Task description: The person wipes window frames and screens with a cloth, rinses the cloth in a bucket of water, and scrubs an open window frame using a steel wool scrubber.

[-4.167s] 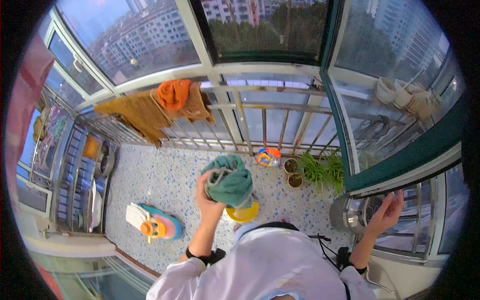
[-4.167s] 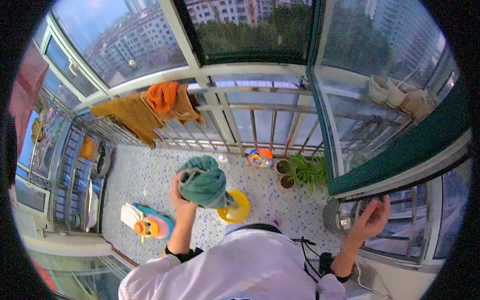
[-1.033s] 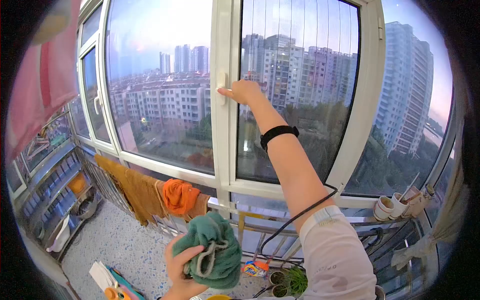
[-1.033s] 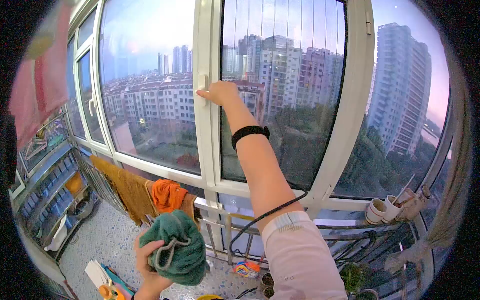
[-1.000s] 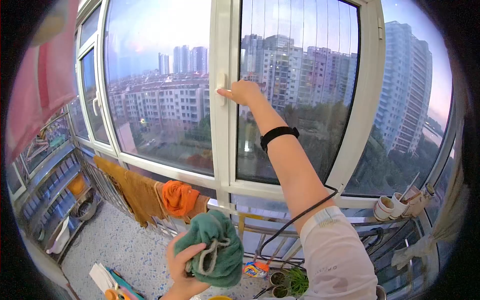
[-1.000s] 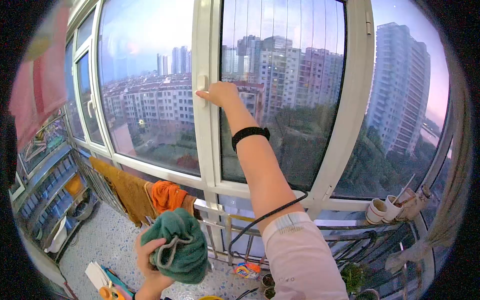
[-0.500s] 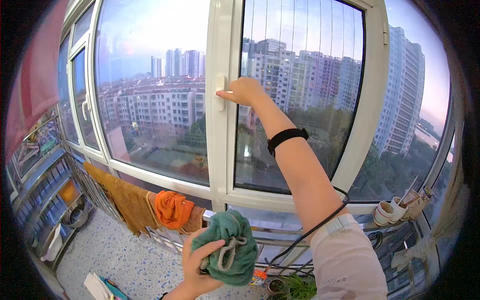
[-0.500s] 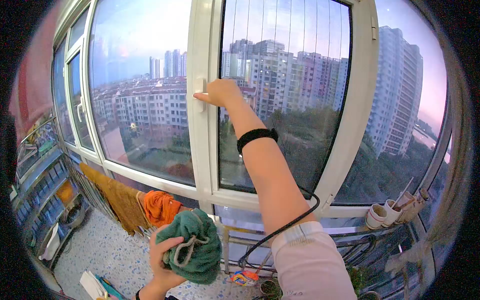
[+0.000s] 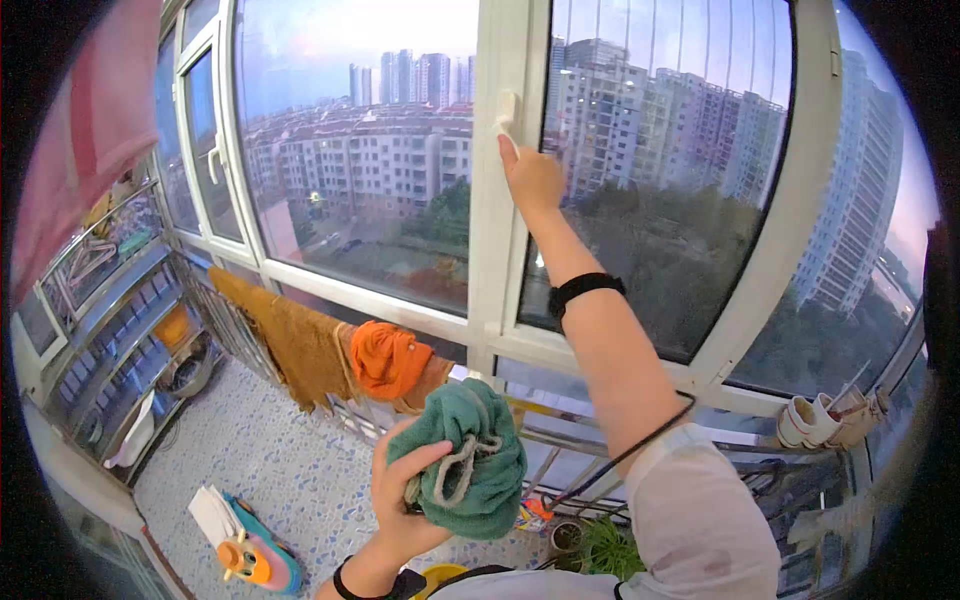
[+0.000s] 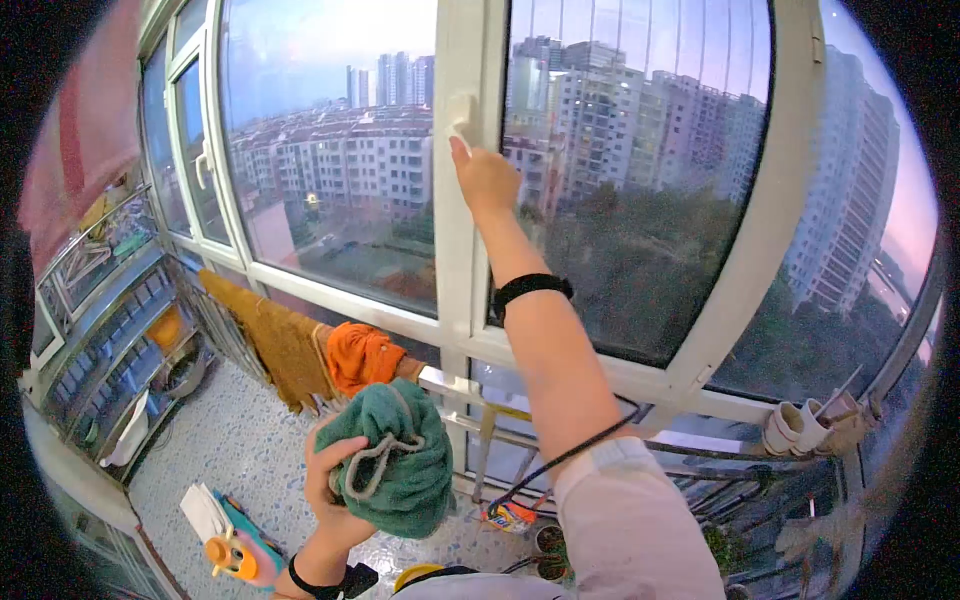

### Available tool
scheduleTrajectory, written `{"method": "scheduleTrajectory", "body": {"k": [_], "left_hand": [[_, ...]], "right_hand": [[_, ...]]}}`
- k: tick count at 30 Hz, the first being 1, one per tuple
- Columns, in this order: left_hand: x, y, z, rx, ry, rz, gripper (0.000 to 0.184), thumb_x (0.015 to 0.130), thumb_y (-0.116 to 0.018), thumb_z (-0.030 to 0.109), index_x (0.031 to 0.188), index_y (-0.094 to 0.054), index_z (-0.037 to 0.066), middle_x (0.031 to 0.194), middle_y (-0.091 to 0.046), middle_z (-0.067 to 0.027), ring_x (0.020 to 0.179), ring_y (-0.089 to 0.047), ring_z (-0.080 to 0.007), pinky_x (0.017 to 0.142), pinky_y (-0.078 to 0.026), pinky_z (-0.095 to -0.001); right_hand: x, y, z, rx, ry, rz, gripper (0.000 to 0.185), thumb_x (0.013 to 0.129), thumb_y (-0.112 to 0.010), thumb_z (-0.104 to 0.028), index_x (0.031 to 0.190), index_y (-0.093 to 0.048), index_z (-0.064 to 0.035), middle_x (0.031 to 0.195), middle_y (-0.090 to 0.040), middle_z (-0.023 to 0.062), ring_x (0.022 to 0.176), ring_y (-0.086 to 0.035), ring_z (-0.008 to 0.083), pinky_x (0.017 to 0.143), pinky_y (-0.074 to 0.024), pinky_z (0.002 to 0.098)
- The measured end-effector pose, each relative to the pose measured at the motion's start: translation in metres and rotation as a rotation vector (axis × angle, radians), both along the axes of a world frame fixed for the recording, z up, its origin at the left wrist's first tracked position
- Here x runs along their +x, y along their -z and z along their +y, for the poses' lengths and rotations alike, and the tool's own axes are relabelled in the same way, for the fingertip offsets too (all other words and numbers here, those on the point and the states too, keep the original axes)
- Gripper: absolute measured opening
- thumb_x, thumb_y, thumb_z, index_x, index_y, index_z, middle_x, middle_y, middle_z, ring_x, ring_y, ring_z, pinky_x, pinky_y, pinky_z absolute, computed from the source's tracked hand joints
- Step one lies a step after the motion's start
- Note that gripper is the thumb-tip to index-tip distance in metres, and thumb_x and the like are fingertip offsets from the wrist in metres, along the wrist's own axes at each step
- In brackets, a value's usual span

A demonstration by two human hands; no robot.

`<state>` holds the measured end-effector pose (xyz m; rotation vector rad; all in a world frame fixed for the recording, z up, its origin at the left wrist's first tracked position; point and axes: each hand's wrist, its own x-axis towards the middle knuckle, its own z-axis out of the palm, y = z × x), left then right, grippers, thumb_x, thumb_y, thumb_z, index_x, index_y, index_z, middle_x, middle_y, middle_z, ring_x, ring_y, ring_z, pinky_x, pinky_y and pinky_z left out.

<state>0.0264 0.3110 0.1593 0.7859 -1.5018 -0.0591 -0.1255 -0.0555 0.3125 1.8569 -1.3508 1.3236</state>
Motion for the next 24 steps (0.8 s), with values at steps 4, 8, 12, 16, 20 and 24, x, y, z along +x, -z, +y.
{"method": "scheduleTrajectory", "body": {"k": [4, 8, 12, 16, 20, 24], "left_hand": [[0.025, 0.014, 0.016, 0.036, -0.084, -0.062, 0.063, 0.055, -0.088, 0.015, 0.112, -0.063, 0.009, 0.117, -0.057, -0.0195, 0.109, -0.056, -0.0342, 0.093, -0.044, -0.0402], [0.047, 0.037, 0.035, 0.101, -0.249, -0.101, 0.061, 0.055, -0.088, 0.015, 0.11, -0.064, 0.01, 0.118, -0.055, -0.0202, 0.109, -0.056, -0.0347, 0.093, -0.044, -0.0397], [0.064, 0.047, 0.058, 0.193, -0.363, -0.066, 0.065, 0.054, -0.089, 0.015, 0.113, -0.063, 0.009, 0.119, -0.054, -0.0206, 0.11, -0.056, -0.035, 0.094, -0.043, -0.0405], [0.069, 0.059, 0.086, 0.258, -0.434, 0.008, 0.067, 0.053, -0.089, 0.015, 0.114, -0.062, 0.009, 0.119, -0.055, -0.0201, 0.114, -0.053, -0.0354, 0.096, -0.042, -0.0411], [0.068, 0.066, 0.111, 0.361, -0.49, 0.053, 0.066, 0.054, -0.088, 0.013, 0.115, -0.063, 0.009, 0.12, -0.055, -0.0198, 0.115, -0.052, -0.0355, 0.097, -0.042, -0.0412], [0.056, 0.071, 0.136, 0.479, -0.462, 0.029, 0.066, 0.055, -0.087, 0.014, 0.117, -0.063, 0.01, 0.122, -0.055, -0.0182, 0.117, -0.052, -0.0348, 0.099, -0.041, -0.0407]], "right_hand": [[0.044, 0.015, -0.021, -0.104, -0.001, -0.406, 0.069, 0.096, -0.033, -0.058, 0.07, -0.067, -0.0046, 0.067, -0.064, 0.0213, 0.062, -0.062, 0.0417, 0.056, -0.0472, 0.0506], [0.065, 0.023, -0.033, -0.298, 0.085, -0.61, 0.065, 0.096, -0.037, -0.056, 0.068, -0.067, -0.005, 0.06, -0.061, 0.0219, 0.057, -0.062, 0.0404, 0.053, -0.047, 0.0512], [0.075, 0.024, -0.038, -0.191, 0.138, -0.667, 0.063, 0.096, -0.037, -0.057, 0.074, -0.067, -0.005, 0.064, -0.063, 0.0218, 0.061, -0.063, 0.0413, 0.056, -0.0467, 0.0528], [0.073, 0.026, -0.048, -0.236, 0.104, -0.646, 0.064, 0.096, -0.035, -0.057, 0.079, -0.066, -0.0036, 0.073, -0.066, 0.0227, 0.068, -0.064, 0.0429, 0.061, -0.0474, 0.0542], [0.067, 0.026, -0.042, -0.282, -0.044, -0.591, 0.065, 0.096, -0.034, -0.055, 0.084, -0.069, -0.0025, 0.074, -0.066, 0.0243, 0.071, -0.064, 0.0448, 0.062, -0.0483, 0.0545], [0.045, 0.061, -0.031, -0.166, -0.052, -0.443, 0.05, 0.095, -0.046, -0.047, 0.102, -0.066, -0.0014, 0.092, -0.066, 0.0232, 0.087, -0.063, 0.0401, 0.077, -0.0471, 0.0505]]}}
